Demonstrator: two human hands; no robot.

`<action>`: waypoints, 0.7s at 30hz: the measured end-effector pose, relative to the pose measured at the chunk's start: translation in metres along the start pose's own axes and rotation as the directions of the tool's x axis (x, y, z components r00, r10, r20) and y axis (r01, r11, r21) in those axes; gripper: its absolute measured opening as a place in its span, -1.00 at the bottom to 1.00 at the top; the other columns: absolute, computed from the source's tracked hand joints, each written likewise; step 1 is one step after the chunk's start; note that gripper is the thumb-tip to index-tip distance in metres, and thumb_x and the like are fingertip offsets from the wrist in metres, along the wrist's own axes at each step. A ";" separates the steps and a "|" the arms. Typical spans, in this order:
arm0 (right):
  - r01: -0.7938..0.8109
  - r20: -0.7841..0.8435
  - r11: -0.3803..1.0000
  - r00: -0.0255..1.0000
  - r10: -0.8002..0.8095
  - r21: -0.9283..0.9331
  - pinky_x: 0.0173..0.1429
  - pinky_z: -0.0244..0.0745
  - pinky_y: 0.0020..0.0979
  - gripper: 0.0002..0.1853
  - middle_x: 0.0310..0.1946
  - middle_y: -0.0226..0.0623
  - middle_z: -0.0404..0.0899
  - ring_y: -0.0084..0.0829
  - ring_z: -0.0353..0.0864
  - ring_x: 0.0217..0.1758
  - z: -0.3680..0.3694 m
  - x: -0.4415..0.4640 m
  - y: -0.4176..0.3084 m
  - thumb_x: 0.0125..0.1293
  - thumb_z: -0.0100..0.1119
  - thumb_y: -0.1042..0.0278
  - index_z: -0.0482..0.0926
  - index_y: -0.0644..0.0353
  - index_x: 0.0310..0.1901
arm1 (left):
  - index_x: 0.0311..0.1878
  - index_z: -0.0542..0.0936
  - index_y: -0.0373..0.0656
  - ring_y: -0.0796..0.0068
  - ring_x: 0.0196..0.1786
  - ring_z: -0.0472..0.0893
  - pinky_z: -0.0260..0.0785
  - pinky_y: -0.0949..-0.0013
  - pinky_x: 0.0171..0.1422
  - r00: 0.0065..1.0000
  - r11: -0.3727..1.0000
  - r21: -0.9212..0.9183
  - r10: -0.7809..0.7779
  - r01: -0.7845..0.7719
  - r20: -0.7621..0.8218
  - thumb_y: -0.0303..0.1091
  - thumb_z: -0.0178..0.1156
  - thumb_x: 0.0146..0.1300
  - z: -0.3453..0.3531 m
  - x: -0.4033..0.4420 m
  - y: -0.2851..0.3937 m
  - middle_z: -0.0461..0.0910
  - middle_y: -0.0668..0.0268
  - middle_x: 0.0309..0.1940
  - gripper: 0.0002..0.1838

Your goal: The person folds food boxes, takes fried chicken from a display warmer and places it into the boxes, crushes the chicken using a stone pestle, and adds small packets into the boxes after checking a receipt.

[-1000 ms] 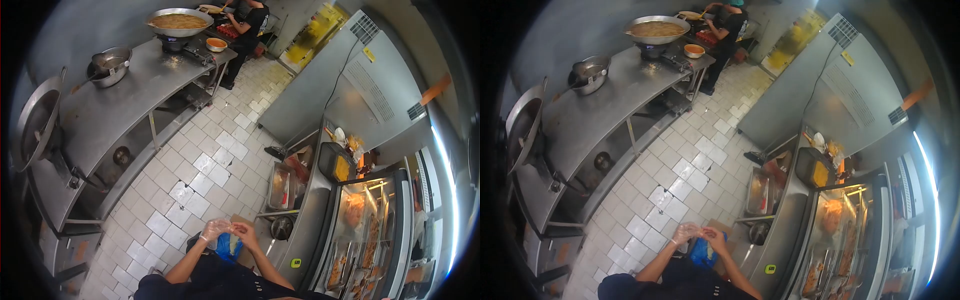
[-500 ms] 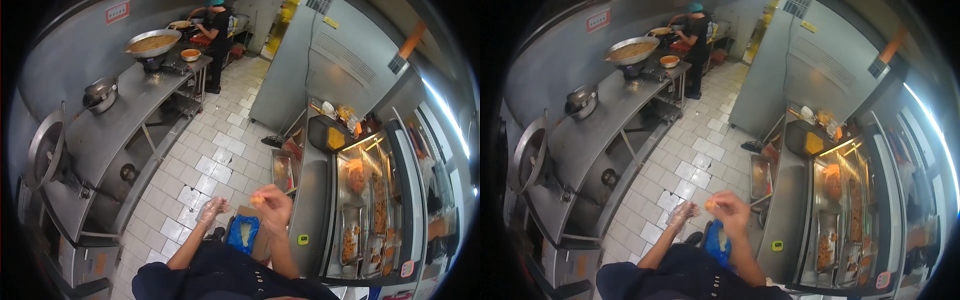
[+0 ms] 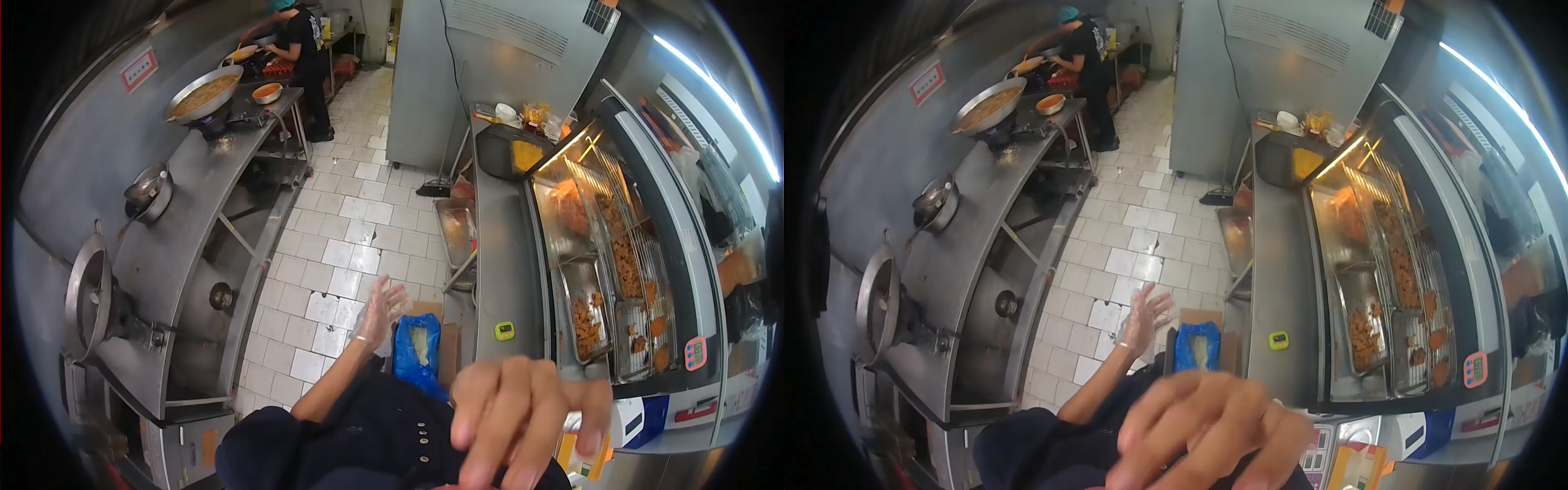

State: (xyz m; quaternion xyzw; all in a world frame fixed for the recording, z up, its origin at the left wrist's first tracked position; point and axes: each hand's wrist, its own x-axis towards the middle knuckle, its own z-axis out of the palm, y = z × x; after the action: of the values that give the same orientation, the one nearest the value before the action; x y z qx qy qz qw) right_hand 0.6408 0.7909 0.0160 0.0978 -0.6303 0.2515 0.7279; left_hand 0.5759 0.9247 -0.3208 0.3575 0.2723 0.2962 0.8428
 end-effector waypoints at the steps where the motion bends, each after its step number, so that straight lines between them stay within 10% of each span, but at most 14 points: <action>1: 0.014 -0.050 1.000 0.999 -0.015 -0.027 0.08 0.62 -0.12 -0.69 0.00 -0.08 0.57 -0.11 0.70 -0.04 -0.002 -0.009 -0.001 0.34 0.30 0.49 0.53 0.13 0.10 | 0.59 0.08 0.04 0.05 0.51 0.27 0.20 -0.07 0.49 1.000 1.000 0.004 -0.005 0.005 -0.004 0.45 -0.21 0.44 0.010 0.002 0.001 0.27 0.00 0.48 -0.13; 3: -0.158 -0.162 0.907 0.982 0.101 -0.391 0.20 0.52 -0.07 -0.52 0.13 -0.11 0.51 -0.11 0.57 0.14 -0.013 -0.043 0.000 0.22 0.43 0.46 0.48 0.10 0.15 | 0.65 -0.23 0.14 -0.03 0.62 0.04 -0.11 -0.20 0.61 0.975 0.977 -0.214 -0.021 -0.027 -0.220 0.67 -0.14 0.20 0.022 0.003 0.004 -0.12 0.02 0.63 0.16; 5: -0.423 -0.277 0.453 0.893 0.354 -0.785 0.40 0.34 -0.03 -0.32 0.30 -0.06 0.45 -0.05 0.41 0.38 -0.032 -0.080 0.007 0.13 0.47 0.41 0.40 0.09 0.30 | 0.65 -0.25 0.14 -0.05 0.63 -0.01 -0.16 -0.22 0.62 0.974 0.967 -0.250 -0.007 -0.052 -0.229 0.68 -0.13 0.19 0.008 0.014 -0.009 -0.14 0.01 0.64 0.18; 9: -0.582 -0.592 -0.209 0.612 0.525 -0.786 0.58 0.09 -0.04 -0.23 0.42 0.03 0.31 0.06 0.24 0.51 -0.058 -0.193 0.026 0.13 0.36 0.49 0.34 0.16 0.43 | 0.66 -0.24 0.15 -0.08 0.65 -0.10 -0.26 -0.25 0.63 0.938 0.933 -0.331 0.021 -0.143 -0.346 0.66 -0.11 0.20 0.036 0.020 -0.017 -0.18 -0.05 0.63 0.16; 17: -0.755 -0.791 -0.269 0.611 0.043 -0.598 0.31 0.41 -0.13 -0.37 0.20 -0.05 0.48 0.02 0.48 0.27 -0.113 -0.289 0.027 0.15 0.26 0.53 0.43 0.16 0.32 | 0.66 -0.13 0.08 0.13 0.65 -0.02 -0.13 0.05 0.67 0.988 0.990 0.142 0.047 -0.026 -0.144 0.24 -0.01 0.50 0.093 -0.024 -0.057 -0.05 0.09 0.63 -0.12; 21: -0.907 -0.911 -0.200 0.397 -0.109 -0.371 0.06 0.51 -0.20 -0.51 -0.09 -0.05 0.62 -0.07 0.64 -0.01 -0.131 -0.309 -0.011 0.17 0.33 0.46 0.52 0.19 0.17 | 0.64 -0.17 -0.22 0.18 0.67 -0.06 -0.16 0.25 0.68 0.993 0.919 0.392 -0.013 -0.036 0.121 0.01 -0.07 0.60 0.112 -0.055 -0.077 -0.07 0.10 0.64 -0.19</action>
State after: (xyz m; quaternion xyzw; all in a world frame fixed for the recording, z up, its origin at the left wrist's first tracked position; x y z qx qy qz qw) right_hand 0.7355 0.7668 -0.3056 -0.7805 -0.2470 0.0320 0.5734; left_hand 0.6370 0.7934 -0.2990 0.5384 0.2723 0.2179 0.7671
